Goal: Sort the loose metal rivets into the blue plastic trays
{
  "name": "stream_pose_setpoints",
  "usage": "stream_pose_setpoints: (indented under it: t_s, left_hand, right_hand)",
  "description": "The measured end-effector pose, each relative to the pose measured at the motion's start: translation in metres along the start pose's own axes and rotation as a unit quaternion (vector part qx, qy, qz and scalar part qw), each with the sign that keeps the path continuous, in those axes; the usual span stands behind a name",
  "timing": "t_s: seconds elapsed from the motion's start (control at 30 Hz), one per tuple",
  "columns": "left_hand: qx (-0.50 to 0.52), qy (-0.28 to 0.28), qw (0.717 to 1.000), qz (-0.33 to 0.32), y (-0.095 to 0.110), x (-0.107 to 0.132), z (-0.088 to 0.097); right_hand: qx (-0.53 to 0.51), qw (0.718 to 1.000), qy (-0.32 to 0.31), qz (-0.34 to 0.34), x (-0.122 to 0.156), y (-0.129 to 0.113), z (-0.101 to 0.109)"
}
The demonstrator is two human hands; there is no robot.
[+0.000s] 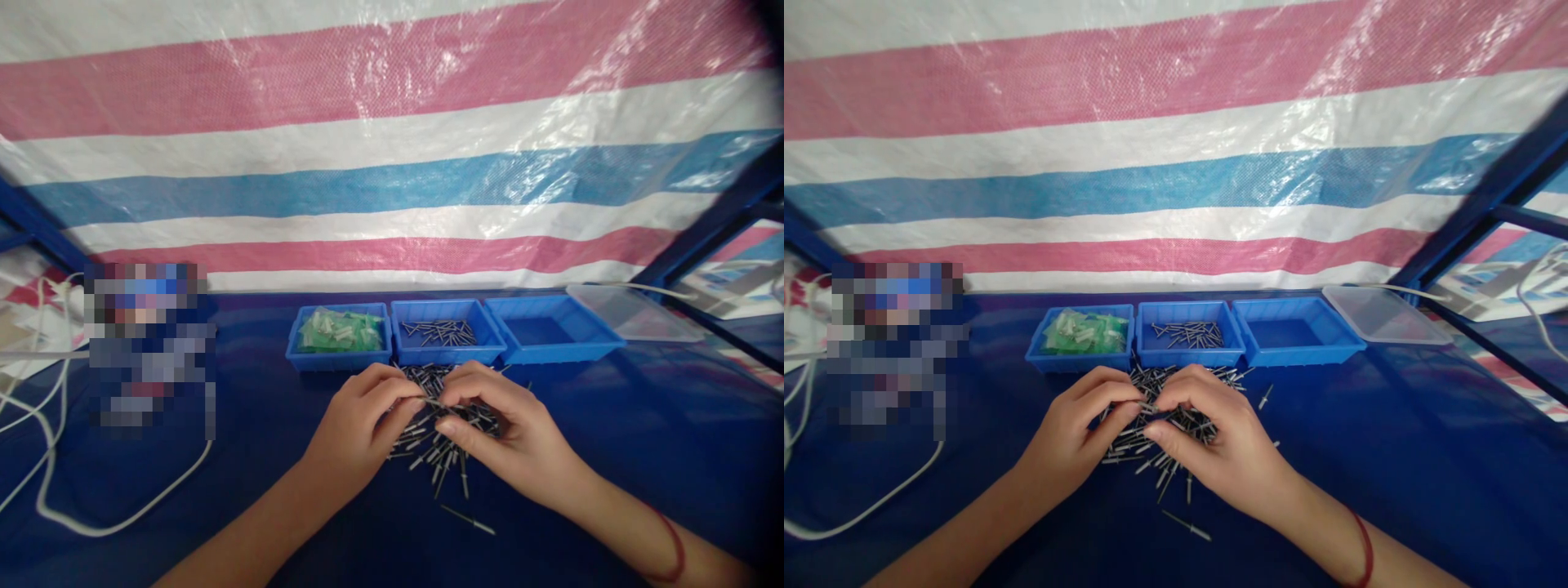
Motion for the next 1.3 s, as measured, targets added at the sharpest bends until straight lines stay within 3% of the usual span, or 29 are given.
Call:
stream_pose_setpoints:
  t_s: [0.17, 0.27, 0.4, 0.5, 0.6, 0.7, 0.83, 1.1, 1.3]
  left_hand:
    - [0.032, -0.044, 0.998, 0.020, 0.000, -0.001, -0.011]
    - [0.017, -0.035, 0.999, 0.039, -0.004, -0.001, -0.013]
    - [-0.035, -0.017, 0.997, 0.066, -0.014, 0.000, -0.010]
    - [-0.090, -0.016, 0.994, 0.067, -0.018, 0.000, -0.008]
    - [-0.158, -0.039, 0.985, 0.055, -0.019, 0.001, -0.010]
    - [-0.212, -0.077, 0.973, 0.057, -0.022, 0.004, -0.015]
    - [-0.251, -0.097, 0.960, 0.075, -0.029, 0.007, -0.016]
    - [-0.265, -0.104, 0.955, 0.086, -0.033, 0.006, -0.016]
    - [-0.271, -0.113, 0.951, 0.094, -0.032, 0.007, -0.016]
  right_hand:
    - [0.043, 0.998, 0.000, 0.037, -0.001, -0.011, 0.002]
    - [0.095, 0.992, 0.030, 0.073, -0.006, -0.013, 0.008]
    - [0.211, 0.966, 0.142, 0.052, -0.017, 0.011, 0.035]
    - [0.329, 0.931, 0.157, 0.005, -0.023, 0.035, 0.045]
    - [0.333, 0.939, 0.085, 0.021, -0.023, 0.037, 0.033]
    - [0.259, 0.961, -0.049, 0.082, -0.017, 0.020, 0.001]
    - [0.262, 0.944, -0.170, 0.105, -0.008, 0.010, -0.033]
    - [0.289, 0.930, -0.191, 0.121, -0.009, 0.012, -0.044]
    - [0.288, 0.931, -0.207, 0.091, -0.011, 0.018, -0.045]
Point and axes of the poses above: each hand's wrist, its own x-axis away from the middle knuckle, its own z-axis out of the back of the hand, y = z × x, the point moved 8 cm from there along -x, towards the middle knuckle, and after that the axes turned 7 degrees about x, right-handed, at the moved point
